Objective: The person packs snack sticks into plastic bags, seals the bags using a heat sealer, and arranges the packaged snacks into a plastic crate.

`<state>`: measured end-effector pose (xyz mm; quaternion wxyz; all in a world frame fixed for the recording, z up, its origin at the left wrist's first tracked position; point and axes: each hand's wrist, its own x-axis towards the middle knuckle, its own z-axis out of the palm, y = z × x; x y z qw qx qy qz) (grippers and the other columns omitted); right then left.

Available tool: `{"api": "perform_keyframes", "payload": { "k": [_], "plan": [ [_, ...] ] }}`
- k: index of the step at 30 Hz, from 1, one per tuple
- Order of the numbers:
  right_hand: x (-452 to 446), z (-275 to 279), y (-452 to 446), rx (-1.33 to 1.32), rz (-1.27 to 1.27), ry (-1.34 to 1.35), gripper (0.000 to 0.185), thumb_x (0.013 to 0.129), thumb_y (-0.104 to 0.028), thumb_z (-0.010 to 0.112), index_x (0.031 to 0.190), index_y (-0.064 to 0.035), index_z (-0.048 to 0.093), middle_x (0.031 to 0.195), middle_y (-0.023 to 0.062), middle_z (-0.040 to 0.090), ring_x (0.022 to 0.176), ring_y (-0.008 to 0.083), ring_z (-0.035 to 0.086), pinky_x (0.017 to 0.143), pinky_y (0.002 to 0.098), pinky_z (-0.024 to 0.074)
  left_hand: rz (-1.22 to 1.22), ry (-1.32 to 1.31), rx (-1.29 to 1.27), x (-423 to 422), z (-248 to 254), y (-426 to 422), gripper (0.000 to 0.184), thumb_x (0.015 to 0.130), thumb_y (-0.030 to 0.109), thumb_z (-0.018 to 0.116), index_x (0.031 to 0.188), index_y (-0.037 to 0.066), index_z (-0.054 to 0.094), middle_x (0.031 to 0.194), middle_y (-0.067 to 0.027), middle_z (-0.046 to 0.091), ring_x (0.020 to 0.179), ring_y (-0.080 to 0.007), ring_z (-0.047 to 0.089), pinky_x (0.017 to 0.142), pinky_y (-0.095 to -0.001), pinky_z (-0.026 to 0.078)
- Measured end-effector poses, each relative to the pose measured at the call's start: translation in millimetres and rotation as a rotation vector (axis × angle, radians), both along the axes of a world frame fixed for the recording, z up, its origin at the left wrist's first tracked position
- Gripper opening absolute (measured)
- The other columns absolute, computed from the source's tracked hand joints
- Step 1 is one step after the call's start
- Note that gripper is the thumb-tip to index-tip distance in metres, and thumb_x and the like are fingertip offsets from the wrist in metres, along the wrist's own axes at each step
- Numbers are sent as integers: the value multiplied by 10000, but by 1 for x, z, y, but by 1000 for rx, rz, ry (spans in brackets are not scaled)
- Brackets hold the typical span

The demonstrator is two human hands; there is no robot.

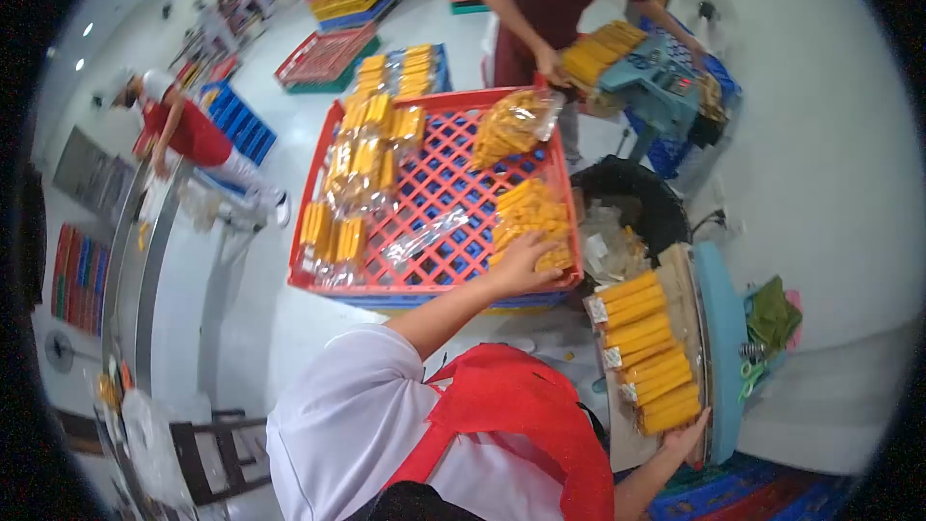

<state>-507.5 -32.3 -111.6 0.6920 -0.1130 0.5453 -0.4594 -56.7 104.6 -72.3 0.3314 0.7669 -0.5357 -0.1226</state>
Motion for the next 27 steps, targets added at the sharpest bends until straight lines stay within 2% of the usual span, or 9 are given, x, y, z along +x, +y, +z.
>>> {"api": "perform_keyframes", "payload": {
  "k": [3,5,7,9,17,20,23,25,27],
  "plan": [
    [14,6,4,43,-29,120,617,765,-486,526,1166,-27,433,1193,120,447,1064,257,447,871,388,374,136,98,21,26,-3,38,536,713,376,610,1138,72,488,1211,-239,379,1134,-380,348,938,-407,305],
    [6,-11,-5,-88,176,151,631,755,-466,550,1193,-34,410,1222,129,415,1092,266,420,881,406,361,216,123,6,29,-21,57,530,713,359,618,1129,56,493,1208,-248,378,1136,-371,351,937,-404,307],
    [11,-4,-3,-67,135,177,607,765,-446,546,1193,-38,411,1230,123,408,1097,265,416,881,411,359,280,194,77,29,-23,69,515,722,345,611,1121,40,497,1205,-248,380,1140,-358,352,935,-403,309],
    [9,-1,-2,-50,85,201,583,774,-426,542,1193,-42,412,1237,118,401,1101,264,412,882,417,357,265,238,81,28,-25,71,509,724,337,610,1118,35,498,1202,-241,387,1134,-353,360,927,-399,318],
    [5,10,1,19,18,-115,498,824,-353,494,1194,-33,407,1229,104,416,1102,262,411,902,411,345,66,225,-17,29,-15,31,480,717,310,616,1094,30,517,1158,-218,437,1079,-351,415,888,-385,356],
    [18,22,7,17,-28,12,473,838,-340,479,1193,-36,410,1232,113,415,1099,269,417,908,412,343,64,204,-28,25,-23,22,468,695,309,619,1080,57,531,1122,-194,471,1064,-331,431,893,-372,356],
    [4,7,1,-10,30,-86,478,837,-344,484,1194,-36,409,1236,118,412,1106,271,412,909,418,346,41,146,-38,18,-32,23,460,698,311,612,1075,60,533,1106,-195,476,1054,-329,436,884,-369,362],
    [5,10,-1,16,17,-56,487,837,-350,484,1200,-36,404,1239,120,409,1109,273,410,909,421,346,45,143,20,16,-28,28,446,713,269,619,1080,34,523,1130,-209,463,1056,-340,439,878,-372,367],
    [5,10,-4,42,12,-30,496,837,-357,484,1205,-37,398,1243,122,406,1113,274,409,909,424,346,30,210,19,19,-29,31,454,701,294,616,1071,45,531,1102,-199,479,1038,-338,449,874,-375,370]
  ]
}}
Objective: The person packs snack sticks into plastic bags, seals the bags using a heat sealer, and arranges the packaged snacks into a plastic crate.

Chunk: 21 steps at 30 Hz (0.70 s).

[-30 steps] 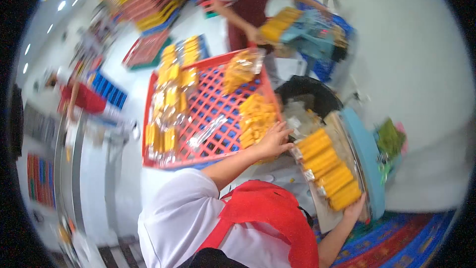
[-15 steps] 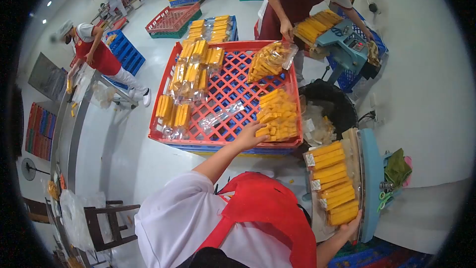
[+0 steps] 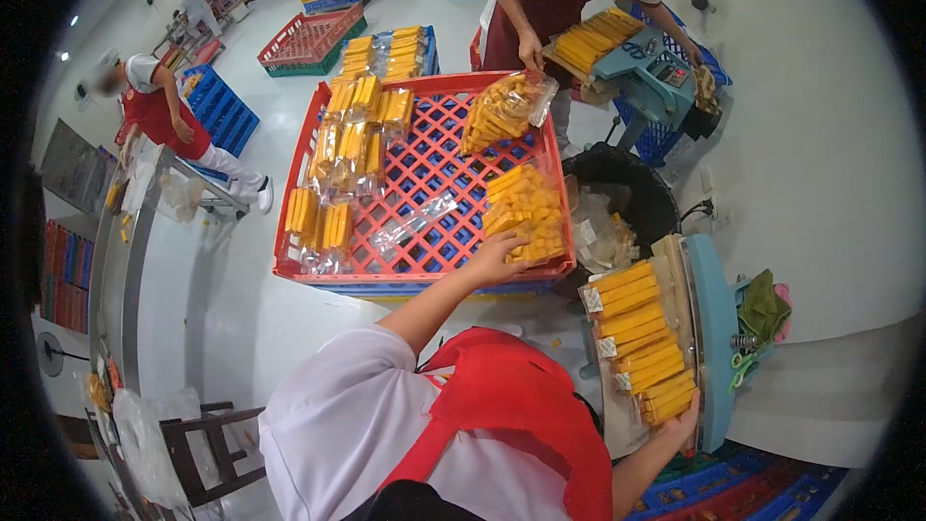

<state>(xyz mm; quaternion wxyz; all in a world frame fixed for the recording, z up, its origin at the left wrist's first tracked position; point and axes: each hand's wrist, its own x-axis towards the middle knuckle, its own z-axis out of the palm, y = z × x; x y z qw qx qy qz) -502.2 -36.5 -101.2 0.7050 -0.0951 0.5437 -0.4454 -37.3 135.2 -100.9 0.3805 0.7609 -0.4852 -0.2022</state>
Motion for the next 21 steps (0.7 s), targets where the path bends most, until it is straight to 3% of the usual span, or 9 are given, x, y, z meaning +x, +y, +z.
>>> {"api": "perform_keyframes", "payload": {
  "k": [5,8,9,10,12,13,16,21],
  "plan": [
    [16,18,12,9,-36,94,470,845,-342,470,1199,-38,408,1234,121,417,1106,278,418,913,437,345,36,-10,-49,7,-14,9,460,674,301,625,1051,51,545,1058,-193,504,1002,-330,471,861,-380,380],
    [-12,-14,3,-68,84,-208,389,855,-264,452,1169,-35,442,1191,121,462,1096,274,434,908,453,356,79,-56,-38,5,-22,18,475,664,295,644,1030,9,544,1067,-202,502,1022,-328,462,878,-378,368],
    [3,5,15,-53,15,-108,366,854,-251,448,1142,-26,461,1169,119,483,1071,271,458,897,441,372,71,-66,-49,5,-25,19,485,664,295,653,1023,-12,542,1084,-204,498,1038,-329,454,894,-376,357],
    [6,5,19,-36,-2,-212,331,843,-217,467,1113,-26,478,1138,109,506,1043,266,481,882,424,390,-2,59,-25,10,-29,17,485,673,291,656,1029,-17,539,1108,-207,490,1061,-318,442,915,-368,338],
    [-4,-12,20,-191,-104,-91,291,801,-134,532,1070,-27,502,1083,103,534,1010,255,502,861,395,410,-9,12,-26,6,-34,15,488,677,288,659,1023,-33,535,1100,-212,496,1053,-320,452,912,-364,341],
    [-20,-38,11,-176,-88,-177,290,787,-113,552,1059,-26,503,1063,97,541,994,248,511,854,396,413,-32,55,-10,2,-31,12,483,682,282,656,1025,-36,534,1099,-210,497,1048,-318,456,910,-362,342],
    [-10,-27,13,-244,-98,-71,302,784,-137,572,1055,-25,497,1040,92,546,951,227,532,838,350,428,-135,93,17,-4,-32,-2,446,703,249,639,1036,-28,533,1111,-205,490,1054,-306,454,908,-348,341],
    [-13,-9,12,-148,-93,-108,302,768,-145,580,1038,-29,508,1019,93,560,944,226,539,831,363,435,-208,144,98,-25,-18,-28,397,729,194,621,1064,0,529,1125,-193,474,1079,-287,439,907,-331,339]
  ]
}}
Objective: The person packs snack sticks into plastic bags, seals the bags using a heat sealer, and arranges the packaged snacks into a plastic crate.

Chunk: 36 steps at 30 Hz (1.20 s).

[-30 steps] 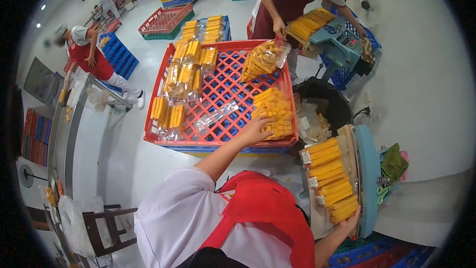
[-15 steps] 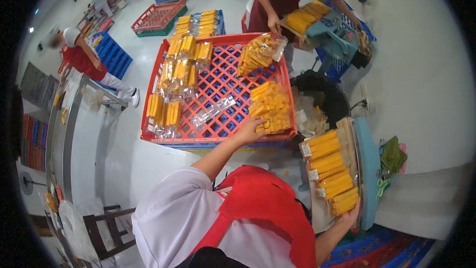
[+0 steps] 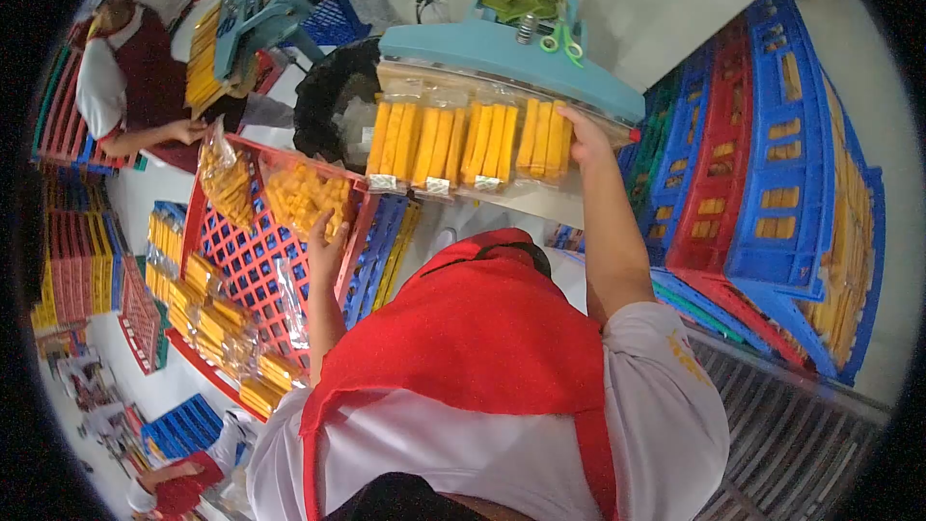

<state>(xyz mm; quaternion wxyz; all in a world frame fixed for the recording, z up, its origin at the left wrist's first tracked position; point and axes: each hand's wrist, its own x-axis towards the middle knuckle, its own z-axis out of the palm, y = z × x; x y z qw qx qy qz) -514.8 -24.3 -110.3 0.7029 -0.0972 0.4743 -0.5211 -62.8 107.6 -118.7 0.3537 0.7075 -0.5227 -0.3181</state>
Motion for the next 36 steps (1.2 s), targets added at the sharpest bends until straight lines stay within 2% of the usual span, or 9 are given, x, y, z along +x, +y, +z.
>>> {"api": "perform_keyframes", "payload": {
  "k": [9,12,14,15,17,18,24,31,36],
  "plan": [
    [-9,-7,13,-2,87,-197,309,766,-172,580,1031,-26,515,998,97,572,919,226,551,822,375,436,-109,-202,-73,-19,25,-35,380,770,185,589,1087,-9,511,1134,-181,484,1084,-255,442,912,-321,332],
    [-18,-4,9,-46,157,198,351,748,-192,596,1051,-33,518,1017,100,563,915,228,547,804,353,439,-89,-177,-139,-27,34,-45,368,730,178,620,1043,1,542,1143,-189,464,1084,-301,433,911,-339,335],
    [-22,-5,2,41,365,924,390,730,-215,602,1074,-50,518,1034,119,546,922,244,535,805,344,429,-111,-240,-158,-32,37,-48,353,729,152,617,1039,-1,547,1133,-186,467,1071,-298,442,905,-342,342],
    [-10,9,6,44,366,922,390,730,-215,602,1074,-50,518,1034,119,546,922,244,535,805,344,429,-111,-241,-154,-35,37,-49,353,729,152,617,1039,-1,547,1133,-186,467,1071,-298,442,905,-342,342],
    [38,49,16,-147,284,1788,408,732,-269,587,1086,-75,521,1026,146,537,937,265,523,825,347,413,-143,-209,-148,-41,36,-51,340,727,131,615,1037,4,553,1132,-181,463,1055,-296,451,891,-341,358],
    [53,49,12,-142,359,1781,416,752,-349,541,1090,-106,530,1064,140,519,982,312,494,856,410,383,-153,-212,-146,-44,35,-51,340,727,131,615,1037,4,553,1132,-181,463,1055,-296,451,891,-341,358],
    [83,43,15,26,285,1832,536,753,-404,519,1201,-124,430,1306,193,261,1147,395,324,965,427,268,-184,-156,-142,-52,27,-57,327,736,131,608,1037,12,557,1130,-188,458,1019,-276,477,852,-322,389],
    [65,36,17,28,374,1714,659,661,-351,591,1248,-148,370,1337,231,181,1188,397,286,966,414,283,-234,-121,-153,-58,24,-64,366,731,136,611,1068,18,531,1148,-201,453,1045,-297,460,868,-347,374],
    [42,34,14,73,589,1613,835,542,-274,687,1281,-152,317,1322,235,225,1145,374,365,930,416,330,-239,-167,-240,-79,32,-69,374,725,141,618,1067,17,529,1152,-210,447,1059,-314,446,880,-353,365]
  ]
}}
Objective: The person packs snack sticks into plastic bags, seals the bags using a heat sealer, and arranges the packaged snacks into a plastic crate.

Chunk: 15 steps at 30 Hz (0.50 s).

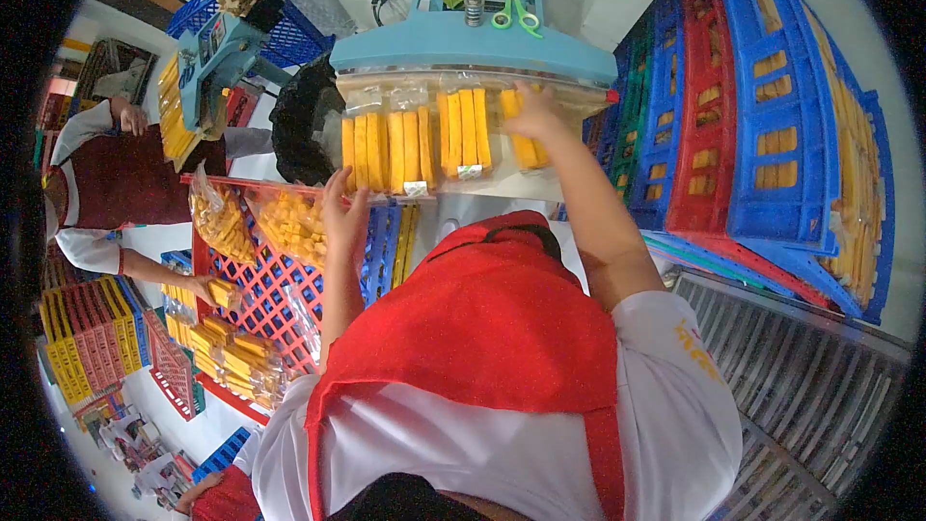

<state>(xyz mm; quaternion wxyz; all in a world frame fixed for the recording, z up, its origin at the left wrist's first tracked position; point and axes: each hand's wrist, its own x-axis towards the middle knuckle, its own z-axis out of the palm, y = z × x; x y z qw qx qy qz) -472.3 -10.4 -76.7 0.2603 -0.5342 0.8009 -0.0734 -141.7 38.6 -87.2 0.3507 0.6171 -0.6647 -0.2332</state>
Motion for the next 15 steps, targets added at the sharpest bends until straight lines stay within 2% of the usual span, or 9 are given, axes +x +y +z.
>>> {"api": "perform_keyframes", "payload": {
  "k": [1,3,7,9,10,12,15],
  "plan": [
    [-8,4,-1,-2,2,0,835,542,-274,687,1281,-152,317,1322,235,225,1145,374,365,930,416,330,2,0,-2,-3,1,1,374,725,141,618,1067,17,529,1152,-210,447,1059,-314,446,880,-353,365],
    [-25,14,-7,135,101,-331,903,524,-249,710,1306,-168,267,1285,198,319,1126,293,405,912,384,346,8,114,53,-7,5,2,372,724,140,620,1065,19,531,1155,-212,442,1076,-317,430,884,-349,363],
    [-52,13,-17,172,159,-541,902,557,-221,716,1317,-153,236,1232,143,397,1096,221,421,894,353,354,9,28,22,-2,6,9,374,725,148,621,1063,17,533,1157,-217,437,1082,-316,425,881,-349,366],
    [-66,26,-17,339,106,-856,778,637,-127,668,1296,-68,258,1200,102,407,1089,203,409,898,302,348,66,70,86,-2,10,16,373,723,160,624,1057,18,537,1151,-219,439,1081,-320,424,889,-355,359],
    [-71,31,-15,345,108,-955,777,647,-109,659,1300,-64,240,1183,104,414,1077,198,417,892,300,357,69,66,82,1,9,17,373,723,160,624,1057,18,537,1151,-219,439,1081,-320,424,889,-355,359],
    [-82,25,-11,326,113,-999,766,649,-101,654,1296,-61,246,1184,103,412,1077,195,416,893,299,357,66,-56,34,10,0,19,375,719,165,625,1055,21,541,1150,-215,441,1083,-322,422,899,-356,349],
    [-89,22,-7,299,133,-1004,745,643,-107,666,1279,-78,278,1177,91,432,1076,192,421,921,312,325,81,44,106,17,-17,21,375,715,162,625,1053,23,543,1154,-211,441,1087,-320,420,908,-354,339]
  ]
}}
